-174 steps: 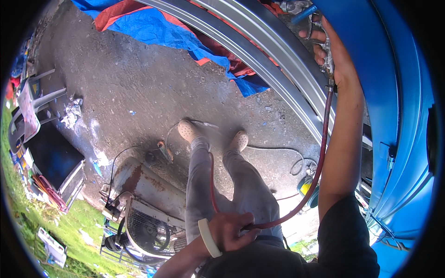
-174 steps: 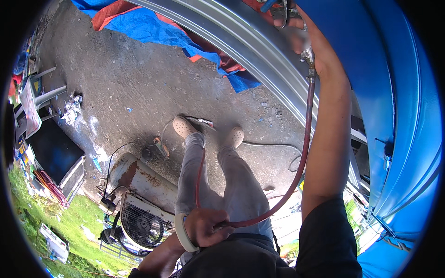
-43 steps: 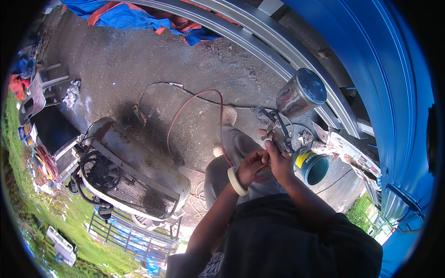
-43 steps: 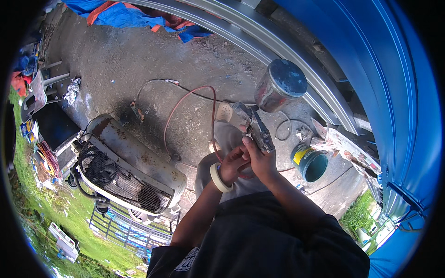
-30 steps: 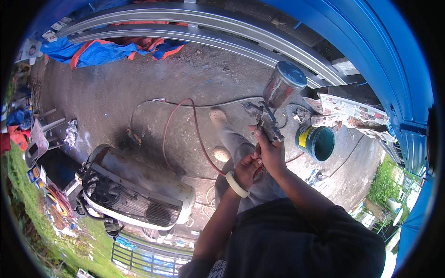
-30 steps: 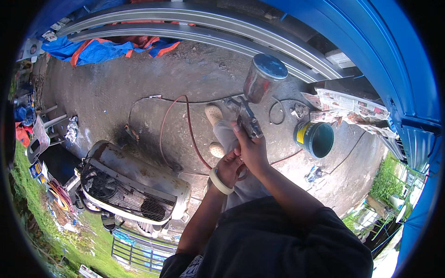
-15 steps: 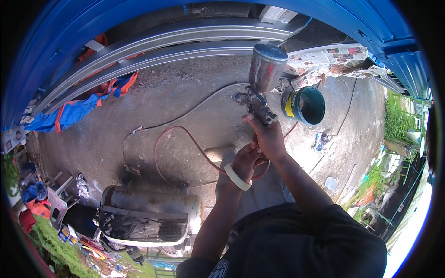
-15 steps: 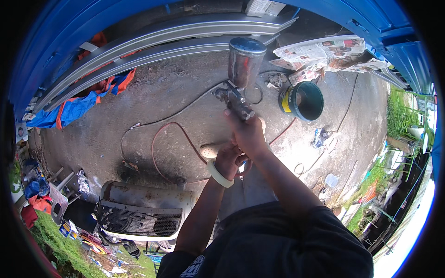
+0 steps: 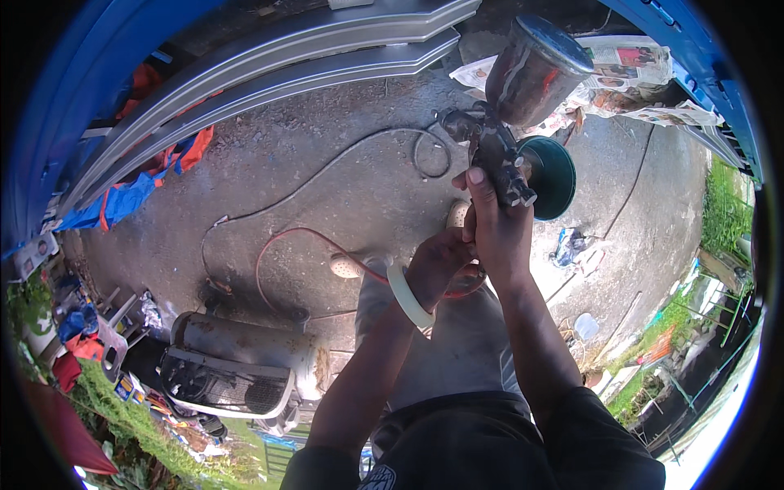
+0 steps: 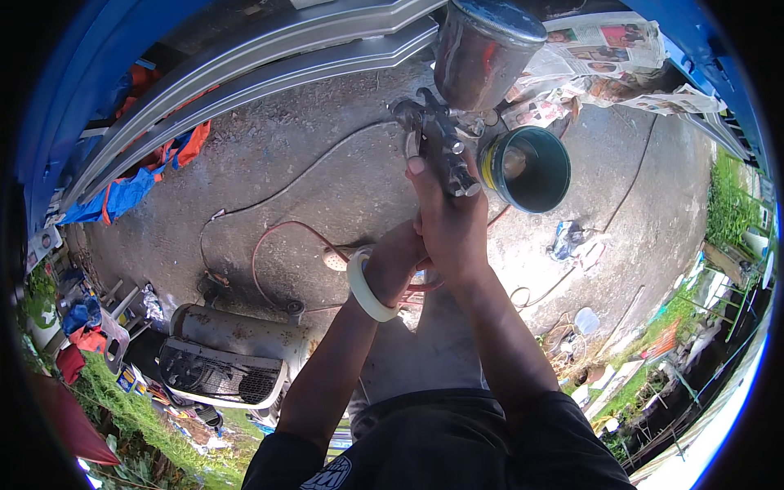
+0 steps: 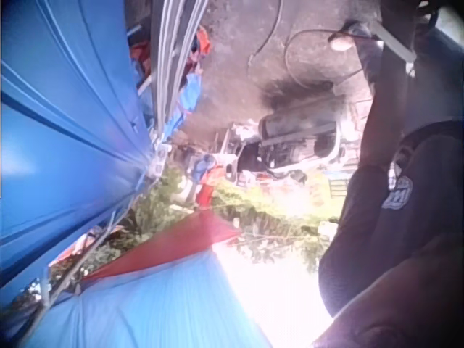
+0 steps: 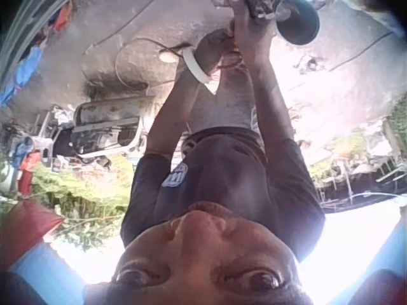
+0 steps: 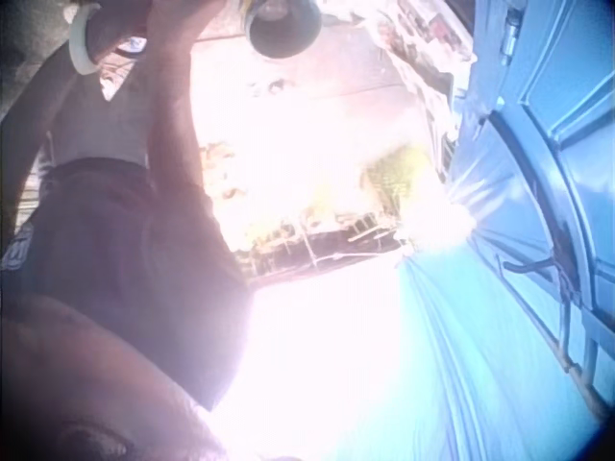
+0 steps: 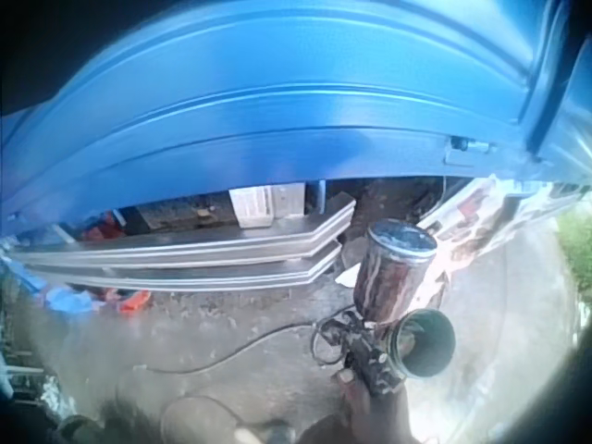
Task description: The person uses a spray gun to apply paint to a long, curved metal frame. They move the spray gun along the length of the frame, adjusting their position to cover different sections. The person also briefly handles a roll of tape during the process.
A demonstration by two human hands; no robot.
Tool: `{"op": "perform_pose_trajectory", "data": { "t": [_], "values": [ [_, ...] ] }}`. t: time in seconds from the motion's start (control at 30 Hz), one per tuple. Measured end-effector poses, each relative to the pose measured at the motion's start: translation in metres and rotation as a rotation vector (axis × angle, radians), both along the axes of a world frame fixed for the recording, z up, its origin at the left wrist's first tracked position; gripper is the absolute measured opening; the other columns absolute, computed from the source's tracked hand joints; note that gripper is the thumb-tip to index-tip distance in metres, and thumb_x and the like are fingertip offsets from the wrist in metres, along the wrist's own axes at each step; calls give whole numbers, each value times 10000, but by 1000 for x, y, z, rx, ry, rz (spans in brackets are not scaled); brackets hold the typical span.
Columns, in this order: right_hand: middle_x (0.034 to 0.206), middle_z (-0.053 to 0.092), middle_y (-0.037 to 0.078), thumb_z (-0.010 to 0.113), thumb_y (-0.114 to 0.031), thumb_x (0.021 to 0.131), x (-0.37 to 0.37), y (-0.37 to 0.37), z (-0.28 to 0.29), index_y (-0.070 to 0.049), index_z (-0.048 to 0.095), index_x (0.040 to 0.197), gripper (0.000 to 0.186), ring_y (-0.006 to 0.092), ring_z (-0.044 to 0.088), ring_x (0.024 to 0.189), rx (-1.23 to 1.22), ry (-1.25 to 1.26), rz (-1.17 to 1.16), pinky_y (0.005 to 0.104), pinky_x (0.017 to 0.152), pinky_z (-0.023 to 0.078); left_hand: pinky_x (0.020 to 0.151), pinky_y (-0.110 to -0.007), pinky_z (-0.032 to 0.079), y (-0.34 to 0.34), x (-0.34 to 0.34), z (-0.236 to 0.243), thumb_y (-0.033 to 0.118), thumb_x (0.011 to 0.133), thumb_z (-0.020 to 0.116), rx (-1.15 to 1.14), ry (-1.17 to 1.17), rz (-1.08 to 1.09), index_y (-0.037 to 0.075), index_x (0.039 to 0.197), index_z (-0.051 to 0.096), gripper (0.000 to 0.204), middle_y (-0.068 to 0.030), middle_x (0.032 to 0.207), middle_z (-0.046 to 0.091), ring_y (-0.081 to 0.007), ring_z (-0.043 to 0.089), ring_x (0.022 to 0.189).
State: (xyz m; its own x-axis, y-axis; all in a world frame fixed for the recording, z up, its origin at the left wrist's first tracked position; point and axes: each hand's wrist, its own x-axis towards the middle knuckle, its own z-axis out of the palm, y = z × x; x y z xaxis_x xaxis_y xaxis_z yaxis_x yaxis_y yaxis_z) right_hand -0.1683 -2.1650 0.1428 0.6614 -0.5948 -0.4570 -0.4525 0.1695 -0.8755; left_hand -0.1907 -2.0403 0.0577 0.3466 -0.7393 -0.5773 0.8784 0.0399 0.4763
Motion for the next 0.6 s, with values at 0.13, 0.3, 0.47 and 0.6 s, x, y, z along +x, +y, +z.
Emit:
{"op": "perform_pose_trajectory", "data": {
  "t": [0.13,0.3,0.47,0.6],
  "values": [
    [1034,728,90,735,-289,1025,11,-50,-15,8,601,1325,443,108,622,820,-27,-186,84,273,722,498,876,-305,592,-52,15,-3,121,1075,636,-17,-22,150,43,1208,649,154,-30,1085,724,-141,722,1017],
    [1046,737,103,778,-247,992,30,-79,-35,25,589,1355,493,137,671,967,-111,-361,184,300,866,538,877,-311,573,-89,36,-22,85,1061,651,-91,-124,364,40,1204,629,151,-40,1071,701,-128,684,987],
    [1043,753,69,786,-233,986,27,-103,-47,24,589,1342,481,102,664,900,-70,-399,254,275,812,542,849,-282,500,-89,-17,-64,61,1024,635,506,-761,547,32,1203,585,188,-71,1084,671,-121,628,942],
    [1066,760,74,754,-265,1013,5,-133,-37,29,552,1373,507,69,631,768,-167,-424,276,241,693,526,935,-432,556,-42,-153,-89,390,1046,664,526,-536,-246,-10,1182,653,422,-222,1122,717,-344,713,1072]
  ]
}}
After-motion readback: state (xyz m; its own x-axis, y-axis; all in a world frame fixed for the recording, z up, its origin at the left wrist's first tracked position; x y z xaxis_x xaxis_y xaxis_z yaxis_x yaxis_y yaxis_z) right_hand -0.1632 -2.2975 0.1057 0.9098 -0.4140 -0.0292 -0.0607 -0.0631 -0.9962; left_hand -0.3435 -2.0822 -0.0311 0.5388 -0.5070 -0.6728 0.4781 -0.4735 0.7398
